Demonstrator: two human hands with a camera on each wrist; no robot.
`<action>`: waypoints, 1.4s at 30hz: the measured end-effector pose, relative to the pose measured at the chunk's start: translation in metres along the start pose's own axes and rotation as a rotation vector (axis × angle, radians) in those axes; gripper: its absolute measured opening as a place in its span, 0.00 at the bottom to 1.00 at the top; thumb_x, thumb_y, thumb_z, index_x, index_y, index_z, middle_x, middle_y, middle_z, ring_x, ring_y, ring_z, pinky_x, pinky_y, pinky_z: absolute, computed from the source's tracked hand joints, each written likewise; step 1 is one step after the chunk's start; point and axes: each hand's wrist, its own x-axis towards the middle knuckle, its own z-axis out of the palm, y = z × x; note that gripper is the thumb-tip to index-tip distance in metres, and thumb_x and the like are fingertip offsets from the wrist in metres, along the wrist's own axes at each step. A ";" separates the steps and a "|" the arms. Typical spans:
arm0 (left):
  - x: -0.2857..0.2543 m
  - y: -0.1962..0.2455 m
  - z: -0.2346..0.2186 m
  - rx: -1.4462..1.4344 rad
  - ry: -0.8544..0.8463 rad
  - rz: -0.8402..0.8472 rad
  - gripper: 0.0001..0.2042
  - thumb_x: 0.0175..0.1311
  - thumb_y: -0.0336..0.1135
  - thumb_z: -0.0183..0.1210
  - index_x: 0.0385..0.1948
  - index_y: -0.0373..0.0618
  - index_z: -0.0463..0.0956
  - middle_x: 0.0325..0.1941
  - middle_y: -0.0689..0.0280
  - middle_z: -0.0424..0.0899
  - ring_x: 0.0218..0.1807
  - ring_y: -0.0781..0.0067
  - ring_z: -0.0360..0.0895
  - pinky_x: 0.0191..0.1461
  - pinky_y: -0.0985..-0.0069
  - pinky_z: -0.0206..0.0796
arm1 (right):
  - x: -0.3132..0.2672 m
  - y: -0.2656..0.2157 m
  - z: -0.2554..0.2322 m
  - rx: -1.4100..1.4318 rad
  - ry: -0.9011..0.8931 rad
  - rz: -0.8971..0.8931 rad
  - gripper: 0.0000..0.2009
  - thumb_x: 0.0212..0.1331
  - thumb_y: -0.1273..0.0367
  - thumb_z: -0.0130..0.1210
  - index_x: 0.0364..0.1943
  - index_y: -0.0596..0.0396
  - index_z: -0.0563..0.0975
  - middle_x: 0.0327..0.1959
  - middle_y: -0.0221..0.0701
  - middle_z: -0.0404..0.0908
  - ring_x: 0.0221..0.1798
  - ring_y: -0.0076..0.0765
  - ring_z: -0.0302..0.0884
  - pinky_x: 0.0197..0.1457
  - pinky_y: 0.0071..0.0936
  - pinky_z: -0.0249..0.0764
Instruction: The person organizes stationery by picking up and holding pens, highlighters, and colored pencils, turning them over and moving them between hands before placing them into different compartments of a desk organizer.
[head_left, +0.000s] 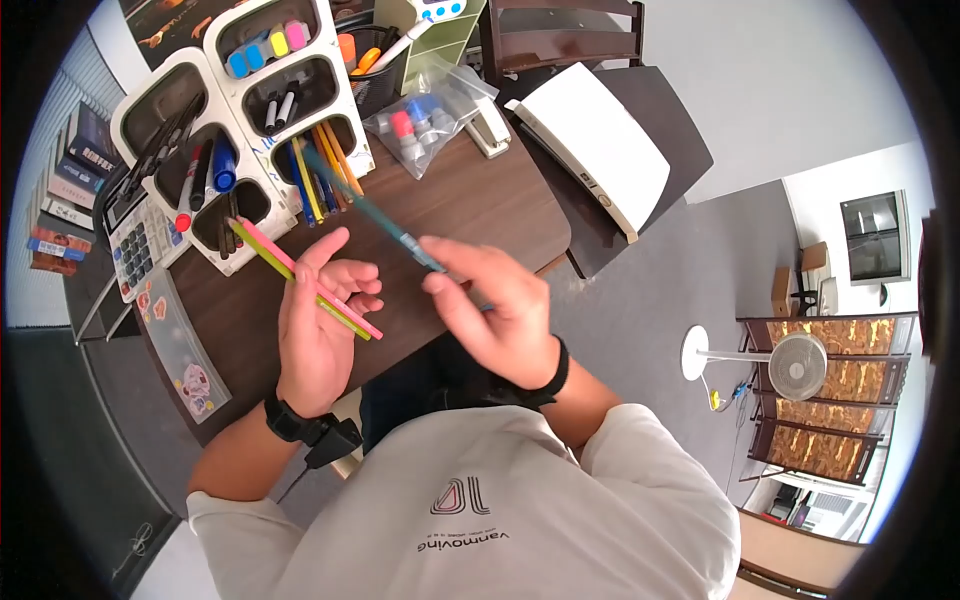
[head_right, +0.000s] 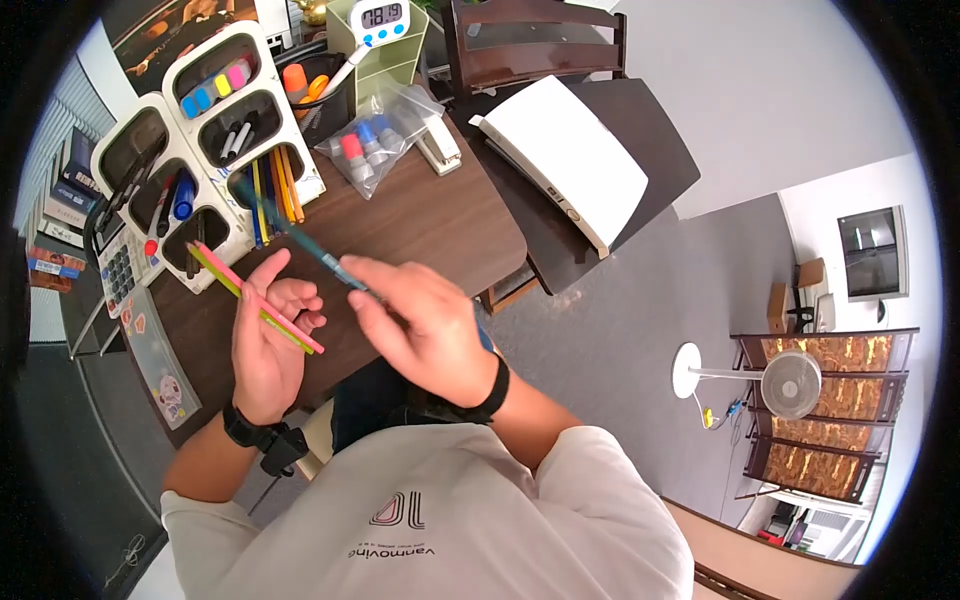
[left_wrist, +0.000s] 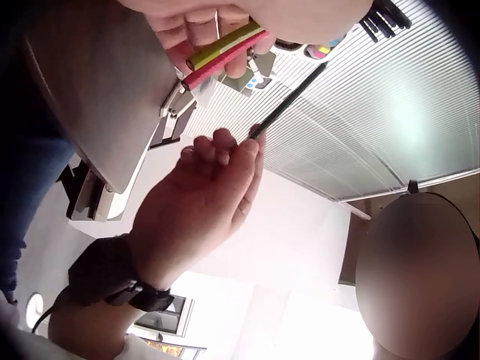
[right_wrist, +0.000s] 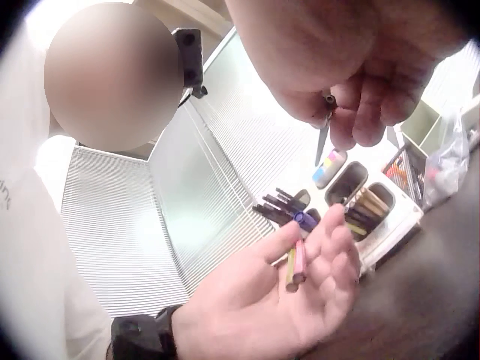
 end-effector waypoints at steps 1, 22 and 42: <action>0.000 0.000 -0.003 0.021 -0.051 -0.022 0.26 0.87 0.51 0.35 0.69 0.40 0.69 0.47 0.63 0.83 0.51 0.73 0.79 0.56 0.70 0.72 | 0.003 0.000 -0.004 0.003 0.006 0.008 0.15 0.62 0.77 0.66 0.52 0.55 0.85 0.30 0.33 0.84 0.30 0.39 0.81 0.35 0.34 0.76; 0.005 0.005 -0.005 0.018 -0.005 -0.182 0.26 0.85 0.52 0.39 0.59 0.38 0.76 0.36 0.65 0.80 0.38 0.74 0.77 0.48 0.72 0.72 | 0.055 0.018 0.032 -0.078 0.048 0.000 0.08 0.65 0.77 0.61 0.45 0.58 0.85 0.29 0.34 0.86 0.31 0.29 0.85 0.36 0.26 0.79; 0.003 0.002 -0.003 0.001 -0.006 -0.104 0.27 0.85 0.58 0.35 0.60 0.46 0.74 0.46 0.69 0.76 0.51 0.74 0.73 0.55 0.71 0.67 | -0.012 0.014 0.036 0.143 -0.415 -0.271 0.21 0.58 0.69 0.74 0.55 0.57 0.83 0.42 0.33 0.87 0.39 0.40 0.85 0.43 0.36 0.81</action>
